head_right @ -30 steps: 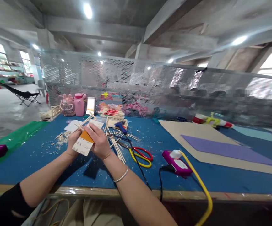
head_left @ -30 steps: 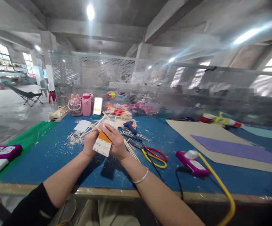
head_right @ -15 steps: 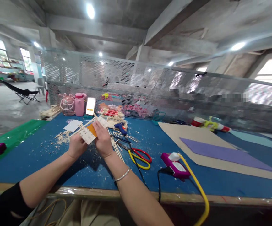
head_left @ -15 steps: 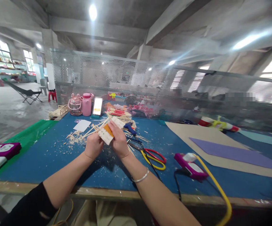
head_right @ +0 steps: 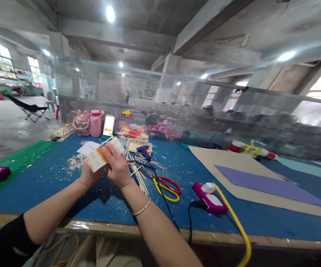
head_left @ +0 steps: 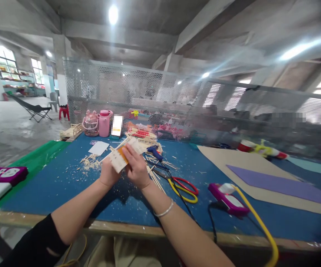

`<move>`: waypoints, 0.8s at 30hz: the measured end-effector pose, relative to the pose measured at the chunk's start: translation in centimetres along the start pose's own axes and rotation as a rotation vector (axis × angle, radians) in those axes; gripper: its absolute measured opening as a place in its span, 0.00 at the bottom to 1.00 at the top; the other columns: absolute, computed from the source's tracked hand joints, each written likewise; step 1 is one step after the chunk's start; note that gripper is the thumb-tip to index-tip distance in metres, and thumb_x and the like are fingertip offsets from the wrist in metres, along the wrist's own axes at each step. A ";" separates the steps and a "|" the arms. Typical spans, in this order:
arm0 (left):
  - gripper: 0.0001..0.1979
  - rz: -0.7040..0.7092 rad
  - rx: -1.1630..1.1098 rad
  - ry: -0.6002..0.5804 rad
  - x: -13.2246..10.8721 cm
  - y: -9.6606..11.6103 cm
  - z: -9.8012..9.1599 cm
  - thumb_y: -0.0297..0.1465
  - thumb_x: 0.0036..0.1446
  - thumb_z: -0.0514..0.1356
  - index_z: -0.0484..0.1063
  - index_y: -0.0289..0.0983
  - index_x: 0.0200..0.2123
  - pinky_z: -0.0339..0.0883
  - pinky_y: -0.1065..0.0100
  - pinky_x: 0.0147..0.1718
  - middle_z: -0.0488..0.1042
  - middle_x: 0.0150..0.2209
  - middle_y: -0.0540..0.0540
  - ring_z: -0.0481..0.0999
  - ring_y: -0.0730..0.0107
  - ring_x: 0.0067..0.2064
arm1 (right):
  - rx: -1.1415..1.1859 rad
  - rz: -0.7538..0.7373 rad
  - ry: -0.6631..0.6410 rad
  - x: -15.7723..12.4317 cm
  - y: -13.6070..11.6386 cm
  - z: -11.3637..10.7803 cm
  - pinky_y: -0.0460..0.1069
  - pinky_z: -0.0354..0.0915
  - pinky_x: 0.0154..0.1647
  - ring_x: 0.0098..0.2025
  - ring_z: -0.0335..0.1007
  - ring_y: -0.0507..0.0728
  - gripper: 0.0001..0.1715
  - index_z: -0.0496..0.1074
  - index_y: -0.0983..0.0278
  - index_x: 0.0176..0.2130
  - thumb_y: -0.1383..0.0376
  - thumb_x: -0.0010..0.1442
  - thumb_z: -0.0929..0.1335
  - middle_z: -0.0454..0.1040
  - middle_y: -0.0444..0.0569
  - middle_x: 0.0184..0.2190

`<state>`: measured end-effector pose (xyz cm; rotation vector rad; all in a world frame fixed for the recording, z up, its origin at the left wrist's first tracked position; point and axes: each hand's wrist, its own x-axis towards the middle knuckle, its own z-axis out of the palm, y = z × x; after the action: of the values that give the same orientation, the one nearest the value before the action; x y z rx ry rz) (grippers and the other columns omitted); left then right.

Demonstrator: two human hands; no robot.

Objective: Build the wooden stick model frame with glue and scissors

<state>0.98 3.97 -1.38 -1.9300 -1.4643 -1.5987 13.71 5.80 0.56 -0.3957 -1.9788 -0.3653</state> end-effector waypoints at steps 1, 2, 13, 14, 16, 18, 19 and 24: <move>0.09 -0.001 -0.007 0.004 0.0 0.0 -0.1 0.25 0.51 0.52 0.73 0.35 0.27 0.69 0.68 0.31 0.77 0.28 0.42 0.76 0.64 0.31 | -0.012 0.023 0.008 0.0 0.2 0.0 0.57 0.60 0.57 0.60 0.56 0.58 0.37 0.52 0.61 0.61 0.76 0.53 0.59 0.59 0.54 0.59; 0.10 -0.005 -0.015 0.007 0.1 0.1 -0.2 0.25 0.52 0.52 0.73 0.35 0.27 0.69 0.69 0.30 0.77 0.27 0.42 0.76 0.64 0.30 | -0.020 0.045 0.013 -0.1 0.3 0.0 0.57 0.59 0.58 0.60 0.56 0.58 0.38 0.52 0.62 0.62 0.76 0.52 0.58 0.59 0.54 0.59; 0.11 -0.009 -0.058 -0.032 0.1 -0.2 0.0 0.25 0.52 0.51 0.74 0.36 0.32 0.70 0.67 0.33 0.77 0.30 0.42 0.77 0.63 0.33 | 0.015 0.033 -0.029 -0.1 0.0 -0.1 0.58 0.59 0.58 0.61 0.54 0.58 0.43 0.46 0.64 0.63 0.77 0.49 0.58 0.57 0.54 0.60; 0.11 -0.004 -0.064 -0.030 0.1 -0.2 0.1 0.25 0.52 0.51 0.74 0.36 0.33 0.70 0.66 0.34 0.77 0.32 0.41 0.77 0.63 0.34 | 0.027 0.018 -0.030 -0.2 -0.1 0.0 0.58 0.59 0.58 0.61 0.53 0.58 0.44 0.46 0.64 0.63 0.77 0.48 0.58 0.57 0.55 0.60; 0.12 0.008 -0.069 -0.034 0.1 -0.3 0.3 0.23 0.51 0.52 0.74 0.35 0.34 0.70 0.64 0.37 0.78 0.33 0.40 0.77 0.61 0.36 | 0.065 -0.032 -0.034 -0.2 -0.1 0.1 0.57 0.59 0.58 0.61 0.54 0.59 0.44 0.46 0.64 0.63 0.76 0.48 0.59 0.56 0.55 0.61; 0.11 0.009 -0.065 -0.039 0.0 -0.3 0.4 0.23 0.50 0.52 0.74 0.35 0.32 0.70 0.63 0.37 0.78 0.33 0.40 0.77 0.60 0.37 | 0.066 -0.039 -0.030 -0.2 0.0 0.2 0.57 0.60 0.58 0.60 0.55 0.58 0.44 0.47 0.63 0.63 0.76 0.48 0.60 0.57 0.54 0.60; 0.11 0.004 -0.067 -0.040 0.0 -0.3 0.4 0.23 0.50 0.52 0.74 0.36 0.32 0.70 0.64 0.36 0.78 0.32 0.41 0.77 0.61 0.36 | 0.049 -0.024 -0.025 -0.2 0.1 0.2 0.57 0.60 0.57 0.60 0.56 0.58 0.43 0.48 0.63 0.63 0.76 0.48 0.59 0.58 0.54 0.60; 0.11 0.018 -0.063 -0.031 0.1 -0.4 0.2 0.25 0.51 0.52 0.74 0.36 0.33 0.70 0.66 0.36 0.78 0.33 0.42 0.77 0.63 0.36 | 0.030 0.018 -0.042 -0.3 0.2 0.1 0.57 0.59 0.58 0.60 0.55 0.59 0.44 0.48 0.66 0.62 0.76 0.46 0.59 0.59 0.55 0.59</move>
<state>0.72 4.34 -1.54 -2.0051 -1.4203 -1.6333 13.81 6.02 0.27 -0.4051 -2.0181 -0.3181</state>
